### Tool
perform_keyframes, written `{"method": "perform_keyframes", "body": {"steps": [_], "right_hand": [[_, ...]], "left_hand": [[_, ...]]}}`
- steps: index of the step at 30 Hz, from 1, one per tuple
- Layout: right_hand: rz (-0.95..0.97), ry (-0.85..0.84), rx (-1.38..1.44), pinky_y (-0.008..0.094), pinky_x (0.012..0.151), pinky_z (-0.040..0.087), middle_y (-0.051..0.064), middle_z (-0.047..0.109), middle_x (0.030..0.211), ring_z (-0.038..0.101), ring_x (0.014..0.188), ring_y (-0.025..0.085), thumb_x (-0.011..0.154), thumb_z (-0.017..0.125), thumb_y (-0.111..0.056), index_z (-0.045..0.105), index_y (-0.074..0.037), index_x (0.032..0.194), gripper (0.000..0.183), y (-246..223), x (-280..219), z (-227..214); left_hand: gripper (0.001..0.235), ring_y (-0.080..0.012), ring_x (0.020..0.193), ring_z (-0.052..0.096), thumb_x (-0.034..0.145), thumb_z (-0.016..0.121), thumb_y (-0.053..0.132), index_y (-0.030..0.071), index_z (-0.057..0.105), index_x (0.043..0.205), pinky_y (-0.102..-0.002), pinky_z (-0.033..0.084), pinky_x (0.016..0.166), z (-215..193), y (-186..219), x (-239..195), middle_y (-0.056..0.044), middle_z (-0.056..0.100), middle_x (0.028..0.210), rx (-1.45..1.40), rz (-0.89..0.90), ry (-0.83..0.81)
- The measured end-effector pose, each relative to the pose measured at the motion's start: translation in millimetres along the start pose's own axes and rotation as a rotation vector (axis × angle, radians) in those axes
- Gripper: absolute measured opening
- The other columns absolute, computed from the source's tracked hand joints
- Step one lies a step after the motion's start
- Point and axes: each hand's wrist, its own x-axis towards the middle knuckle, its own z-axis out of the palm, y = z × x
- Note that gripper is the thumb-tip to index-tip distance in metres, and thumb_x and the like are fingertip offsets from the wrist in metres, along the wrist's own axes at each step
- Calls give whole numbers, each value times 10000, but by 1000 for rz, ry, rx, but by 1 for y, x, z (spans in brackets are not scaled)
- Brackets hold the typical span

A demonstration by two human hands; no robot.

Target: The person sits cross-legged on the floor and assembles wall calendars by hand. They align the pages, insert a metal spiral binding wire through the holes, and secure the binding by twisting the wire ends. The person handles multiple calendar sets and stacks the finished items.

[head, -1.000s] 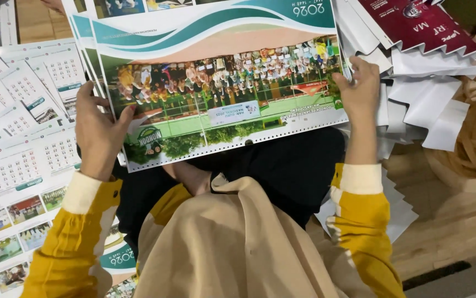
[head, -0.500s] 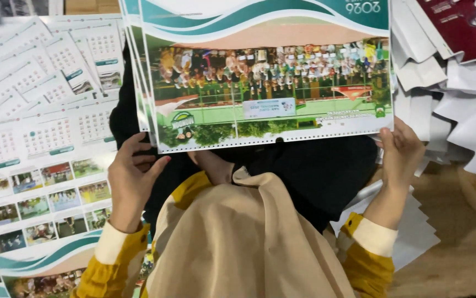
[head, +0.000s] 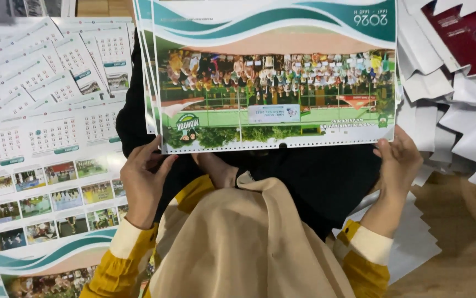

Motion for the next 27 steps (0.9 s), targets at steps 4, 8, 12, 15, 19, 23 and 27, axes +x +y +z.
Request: {"method": "perform_keyframes", "body": {"steps": [4, 8, 12, 15, 19, 23, 27], "right_hand": [[-23, 53, 40, 245, 691, 558, 168, 622, 976, 634, 851, 200, 876, 601, -83, 454, 27, 1268, 433, 13, 1, 1], [-103, 55, 114, 389, 685, 549, 294, 542, 1043, 602, 863, 337, 892, 556, 98, 450, 95, 1232, 356, 56, 11, 0], [-14, 124, 212, 239, 687, 510, 129, 545, 1142, 594, 878, 155, 914, 559, -179, 403, -86, 1297, 424, 73, -14, -37], [149, 609, 146, 192, 546, 505, 11, 634, 845, 628, 720, 80, 877, 540, -190, 589, -127, 1044, 185, 113, -49, -76], [496, 893, 114, 198, 422, 434, 0, 579, 671, 541, 563, 59, 862, 520, -113, 609, -93, 795, 113, 245, -115, -114], [1048, 907, 240, 220, 467, 500, 18, 617, 668, 577, 557, 93, 834, 542, -100, 640, -93, 871, 104, 328, -168, -90], [1048, 782, 444, 254, 434, 480, 51, 609, 644, 591, 532, 123, 806, 551, -152, 616, -86, 854, 104, 380, -162, -33]], "left_hand": [[385, -161, 724, 576, 772, 717, 83, 1, 599, 1129, -261, 525, 693, 3, -3, -4, -110, 583, 932, 10, 36, 41], [414, -305, 777, 615, 740, 762, 39, -13, 618, 1124, -343, 504, 694, 4, -6, -3, -193, 565, 930, -17, 7, 62], [417, -216, 798, 558, 789, 750, 80, -32, 591, 1158, -295, 462, 690, -5, 6, -3, -160, 535, 982, 97, 130, -57], [640, -436, 1180, 365, 838, 770, 61, -137, 387, 1311, -550, 421, 807, -8, 35, -4, -283, 318, 1294, 222, 257, 22], [445, -427, 1251, 308, 1066, 561, -38, -64, 238, 1372, -548, 301, 1011, -4, 17, -7, -262, 268, 1356, 183, 449, 45], [544, -303, 1434, 150, 1090, 475, -76, 87, 78, 1424, -470, 142, 1209, 5, 26, -11, -146, 120, 1490, 163, 502, -52], [426, -446, 1229, 267, 994, 449, 126, -232, 356, 1205, -563, 260, 1037, 33, 114, -13, -294, 238, 1212, 168, 758, -172]]}}
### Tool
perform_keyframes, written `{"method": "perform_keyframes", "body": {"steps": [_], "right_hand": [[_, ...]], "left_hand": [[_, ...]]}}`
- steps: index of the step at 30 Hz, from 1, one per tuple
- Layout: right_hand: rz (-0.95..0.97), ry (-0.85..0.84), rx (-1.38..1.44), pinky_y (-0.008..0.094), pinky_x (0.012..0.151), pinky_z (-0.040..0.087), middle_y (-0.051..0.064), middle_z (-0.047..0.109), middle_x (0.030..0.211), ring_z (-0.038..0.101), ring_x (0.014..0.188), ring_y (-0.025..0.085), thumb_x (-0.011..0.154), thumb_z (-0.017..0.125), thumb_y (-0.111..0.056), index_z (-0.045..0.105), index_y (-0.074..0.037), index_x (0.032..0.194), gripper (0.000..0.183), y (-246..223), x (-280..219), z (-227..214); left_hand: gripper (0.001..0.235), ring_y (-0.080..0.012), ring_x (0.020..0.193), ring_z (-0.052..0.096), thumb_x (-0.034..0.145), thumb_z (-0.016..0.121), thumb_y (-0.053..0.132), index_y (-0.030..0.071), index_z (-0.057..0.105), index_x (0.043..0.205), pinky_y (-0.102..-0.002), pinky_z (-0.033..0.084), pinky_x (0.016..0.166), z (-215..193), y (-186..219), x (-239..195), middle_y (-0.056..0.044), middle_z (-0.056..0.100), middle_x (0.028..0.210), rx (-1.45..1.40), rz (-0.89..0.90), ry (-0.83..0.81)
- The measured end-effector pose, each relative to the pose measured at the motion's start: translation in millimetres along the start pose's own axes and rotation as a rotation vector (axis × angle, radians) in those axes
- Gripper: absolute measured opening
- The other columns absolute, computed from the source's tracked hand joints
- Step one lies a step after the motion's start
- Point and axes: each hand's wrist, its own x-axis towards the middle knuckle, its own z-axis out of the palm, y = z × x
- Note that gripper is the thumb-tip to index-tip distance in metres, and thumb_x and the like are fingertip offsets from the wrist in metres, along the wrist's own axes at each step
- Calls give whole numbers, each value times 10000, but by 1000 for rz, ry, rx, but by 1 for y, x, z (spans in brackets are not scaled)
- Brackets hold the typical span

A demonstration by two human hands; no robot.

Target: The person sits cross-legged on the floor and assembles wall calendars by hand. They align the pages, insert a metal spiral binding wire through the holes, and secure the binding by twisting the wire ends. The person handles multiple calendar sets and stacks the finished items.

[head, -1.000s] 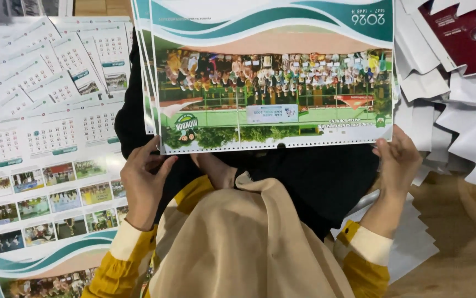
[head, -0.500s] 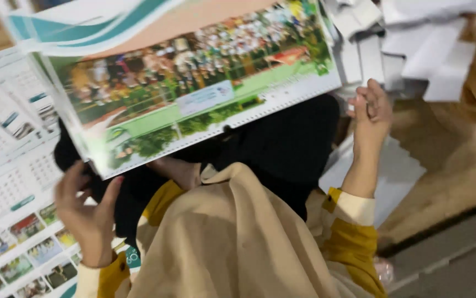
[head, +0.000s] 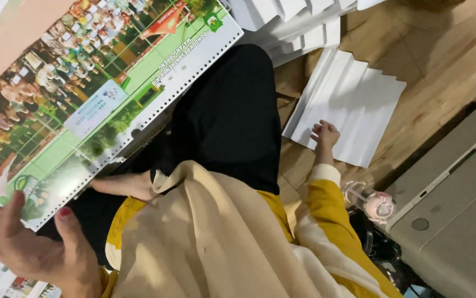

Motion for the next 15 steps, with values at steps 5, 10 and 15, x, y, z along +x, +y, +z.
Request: {"method": "perform_keyframes", "body": {"steps": [5, 10, 15], "right_hand": [[-115, 3, -330, 324, 682, 513, 104, 613, 1017, 618, 836, 223, 805, 484, -432, 567, -65, 1078, 465, 23, 14, 44], [-15, 33, -278, 368, 746, 472, 109, 592, 933, 560, 860, 253, 774, 595, -438, 570, -33, 925, 433, -5, -4, 60], [543, -299, 429, 250, 935, 384, 148, 431, 1335, 405, 1228, 272, 750, 549, -456, 517, -221, 976, 328, 21, 87, 70]], "left_hand": [[355, -470, 1349, 304, 933, 528, 93, -188, 494, 1146, -602, 319, 1124, 11, 15, -8, -292, 274, 1395, -77, -163, 10], [272, -423, 1284, 386, 879, 562, 80, -95, 544, 1087, -552, 430, 1026, 25, 13, -17, -294, 369, 1319, -143, -222, -10], [179, -335, 1128, 518, 843, 532, 88, 28, 610, 992, -400, 371, 994, 33, 14, -9, -235, 551, 1164, -223, -268, -104]]}}
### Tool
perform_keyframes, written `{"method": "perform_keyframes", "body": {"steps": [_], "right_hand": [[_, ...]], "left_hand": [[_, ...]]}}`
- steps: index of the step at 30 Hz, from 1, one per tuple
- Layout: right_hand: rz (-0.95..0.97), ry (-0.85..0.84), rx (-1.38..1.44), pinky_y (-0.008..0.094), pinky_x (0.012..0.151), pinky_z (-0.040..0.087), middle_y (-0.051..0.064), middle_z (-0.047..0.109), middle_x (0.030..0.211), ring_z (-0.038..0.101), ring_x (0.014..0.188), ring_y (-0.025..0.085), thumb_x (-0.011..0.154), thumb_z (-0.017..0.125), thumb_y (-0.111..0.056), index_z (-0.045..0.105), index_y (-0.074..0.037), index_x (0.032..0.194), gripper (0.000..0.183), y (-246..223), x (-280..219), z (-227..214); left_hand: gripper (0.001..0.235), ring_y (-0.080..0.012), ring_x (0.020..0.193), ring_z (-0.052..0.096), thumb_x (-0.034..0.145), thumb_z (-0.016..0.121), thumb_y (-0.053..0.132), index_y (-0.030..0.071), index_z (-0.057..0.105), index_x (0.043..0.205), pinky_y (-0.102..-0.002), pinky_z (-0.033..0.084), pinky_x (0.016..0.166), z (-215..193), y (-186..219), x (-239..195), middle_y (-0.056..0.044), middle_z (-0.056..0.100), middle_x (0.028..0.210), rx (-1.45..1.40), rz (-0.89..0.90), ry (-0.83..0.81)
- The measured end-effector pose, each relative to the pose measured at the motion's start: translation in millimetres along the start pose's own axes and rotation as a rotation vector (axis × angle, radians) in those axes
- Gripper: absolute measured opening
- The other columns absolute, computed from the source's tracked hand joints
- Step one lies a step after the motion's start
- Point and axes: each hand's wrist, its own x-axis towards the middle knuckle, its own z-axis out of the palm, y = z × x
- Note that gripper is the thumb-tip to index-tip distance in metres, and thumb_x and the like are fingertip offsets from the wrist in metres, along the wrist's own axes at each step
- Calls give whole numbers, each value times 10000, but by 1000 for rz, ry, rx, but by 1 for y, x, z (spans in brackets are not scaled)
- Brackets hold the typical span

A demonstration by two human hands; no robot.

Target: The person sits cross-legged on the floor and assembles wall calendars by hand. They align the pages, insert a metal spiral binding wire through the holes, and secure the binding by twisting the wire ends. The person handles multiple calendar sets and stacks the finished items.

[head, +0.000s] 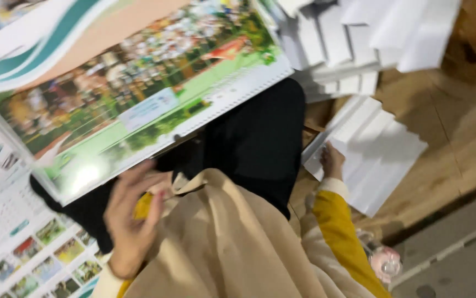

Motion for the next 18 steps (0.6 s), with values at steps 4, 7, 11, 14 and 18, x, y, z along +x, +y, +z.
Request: {"method": "perform_keyframes", "body": {"steps": [4, 7, 11, 14, 18], "right_hand": [[-321, -275, -327, 186, 510, 380, -13, 529, 658, 490, 568, 75, 766, 641, -128, 613, -110, 915, 152, -14, -75, 17], [-329, -712, -336, 174, 611, 437, -1, 550, 847, 543, 723, 89, 869, 545, -105, 536, -137, 973, 109, -22, -150, 39], [-151, -1114, -450, 248, 513, 508, 128, 580, 875, 594, 702, 175, 773, 596, -23, 521, -64, 972, 217, 10, -267, 68], [-184, -1161, -614, 350, 500, 561, 154, 520, 760, 615, 611, 218, 768, 594, -34, 467, -37, 874, 165, 78, -366, 121], [-364, -974, -732, 299, 562, 551, 153, 610, 832, 632, 655, 185, 777, 608, -5, 492, -33, 909, 178, 143, -385, 152]], "left_hand": [[180, -258, 862, 647, 846, 533, 158, 87, 656, 956, -340, 501, 762, 17, -8, 3, -110, 665, 938, -351, -85, -245], [189, -280, 732, 676, 808, 585, 162, 100, 672, 964, -330, 551, 615, 39, -14, 0, -119, 688, 841, -548, -172, -346], [262, -158, 706, 615, 788, 615, 111, 49, 625, 1042, -250, 541, 625, 65, -21, -8, -129, 660, 881, -817, -253, -445], [454, -190, 720, 623, 754, 678, 85, 76, 546, 1188, -282, 550, 608, 70, -18, -1, -160, 608, 1023, -864, -184, -432], [424, -182, 693, 616, 749, 711, 124, 96, 582, 1152, -280, 546, 572, 77, -30, 4, -127, 611, 974, -842, -108, -300]]}}
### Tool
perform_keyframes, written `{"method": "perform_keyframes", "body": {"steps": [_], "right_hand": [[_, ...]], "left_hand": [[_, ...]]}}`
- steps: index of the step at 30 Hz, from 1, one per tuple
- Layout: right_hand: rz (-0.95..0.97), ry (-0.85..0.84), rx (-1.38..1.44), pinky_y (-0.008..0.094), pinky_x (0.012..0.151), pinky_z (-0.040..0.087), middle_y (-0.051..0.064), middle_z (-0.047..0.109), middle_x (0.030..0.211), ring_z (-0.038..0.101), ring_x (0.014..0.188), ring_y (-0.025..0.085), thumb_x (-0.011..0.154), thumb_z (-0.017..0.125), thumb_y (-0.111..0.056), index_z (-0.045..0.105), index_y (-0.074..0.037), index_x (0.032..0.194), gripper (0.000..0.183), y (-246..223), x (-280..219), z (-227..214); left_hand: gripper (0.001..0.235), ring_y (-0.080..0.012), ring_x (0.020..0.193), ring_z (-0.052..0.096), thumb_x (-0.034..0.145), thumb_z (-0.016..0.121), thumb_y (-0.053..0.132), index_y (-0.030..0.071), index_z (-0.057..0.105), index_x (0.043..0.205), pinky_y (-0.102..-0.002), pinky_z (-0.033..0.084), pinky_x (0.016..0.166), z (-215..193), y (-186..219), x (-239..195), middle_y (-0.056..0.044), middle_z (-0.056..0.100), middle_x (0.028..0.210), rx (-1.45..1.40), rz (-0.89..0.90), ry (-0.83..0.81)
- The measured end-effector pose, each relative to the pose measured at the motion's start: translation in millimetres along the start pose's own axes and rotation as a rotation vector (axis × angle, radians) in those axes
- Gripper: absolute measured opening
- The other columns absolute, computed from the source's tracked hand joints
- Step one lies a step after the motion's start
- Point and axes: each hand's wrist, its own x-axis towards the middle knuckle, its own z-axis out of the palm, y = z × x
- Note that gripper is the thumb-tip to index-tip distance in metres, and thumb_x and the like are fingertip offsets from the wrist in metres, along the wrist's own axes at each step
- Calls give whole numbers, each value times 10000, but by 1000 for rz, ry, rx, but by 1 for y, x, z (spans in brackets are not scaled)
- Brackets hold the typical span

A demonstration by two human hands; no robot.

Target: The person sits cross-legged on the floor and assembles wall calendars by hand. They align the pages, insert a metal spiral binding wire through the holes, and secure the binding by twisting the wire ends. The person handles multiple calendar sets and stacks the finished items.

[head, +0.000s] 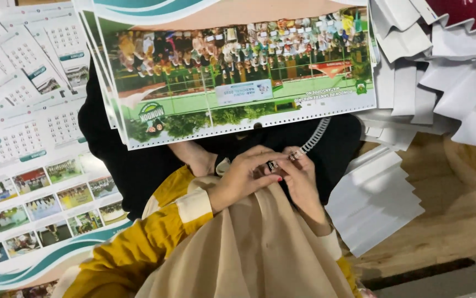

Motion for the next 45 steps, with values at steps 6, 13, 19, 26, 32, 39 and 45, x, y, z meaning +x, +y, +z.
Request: {"method": "perform_keyframes", "body": {"steps": [6, 13, 19, 26, 32, 39, 45], "right_hand": [[18, 17, -52, 260, 571, 563, 67, 556, 767, 617, 625, 142, 799, 611, -12, 523, -12, 933, 161, 7, 6, 27], [30, 55, -48, 192, 579, 527, 142, 615, 863, 630, 681, 144, 814, 613, -77, 522, -15, 968, 189, -3, 0, 31], [0, 90, 31, 204, 605, 530, 127, 584, 876, 617, 678, 140, 841, 600, -104, 518, -24, 974, 176, 10, 3, 21], [-62, 104, 225, 209, 628, 495, 41, 609, 971, 595, 728, 106, 871, 527, -391, 498, -76, 1105, 394, -22, 13, 7], [-126, 201, 239, 285, 659, 561, 70, 649, 915, 645, 759, 167, 882, 522, -376, 610, -116, 1006, 301, -33, 52, -78], [-103, 263, 140, 281, 590, 576, 85, 660, 833, 653, 689, 162, 867, 572, -313, 629, -95, 948, 240, -60, 65, -72], [-50, 286, 130, 285, 538, 572, 115, 647, 787, 645, 637, 175, 829, 585, -432, 611, -80, 947, 372, -56, 69, -75]], "left_hand": [[298, -256, 688, 607, 745, 687, 92, 105, 643, 1039, -337, 516, 621, -15, -22, 0, -119, 597, 899, 170, 72, 80], [331, -195, 670, 602, 719, 705, 131, 127, 636, 1043, -282, 507, 549, -10, -31, 6, -78, 617, 801, 159, -23, 126], [299, -164, 671, 599, 695, 734, 133, 110, 662, 985, -245, 514, 532, -4, -43, 10, -73, 635, 775, 75, -82, 150], [212, -55, 615, 569, 728, 729, 111, 67, 688, 931, -175, 510, 578, -1, -78, 12, -37, 653, 688, -266, -323, 256], [249, -78, 569, 586, 717, 749, 131, 5, 676, 920, -182, 541, 552, 14, -59, 31, -65, 629, 669, -491, -431, 333], [268, -82, 599, 586, 722, 729, 94, -27, 656, 950, -173, 563, 588, 28, -31, 47, -59, 599, 682, -574, -500, 381], [264, -91, 599, 579, 700, 741, 98, -18, 666, 926, -173, 567, 571, 30, -22, 47, -76, 593, 676, -524, -520, 379]]}}
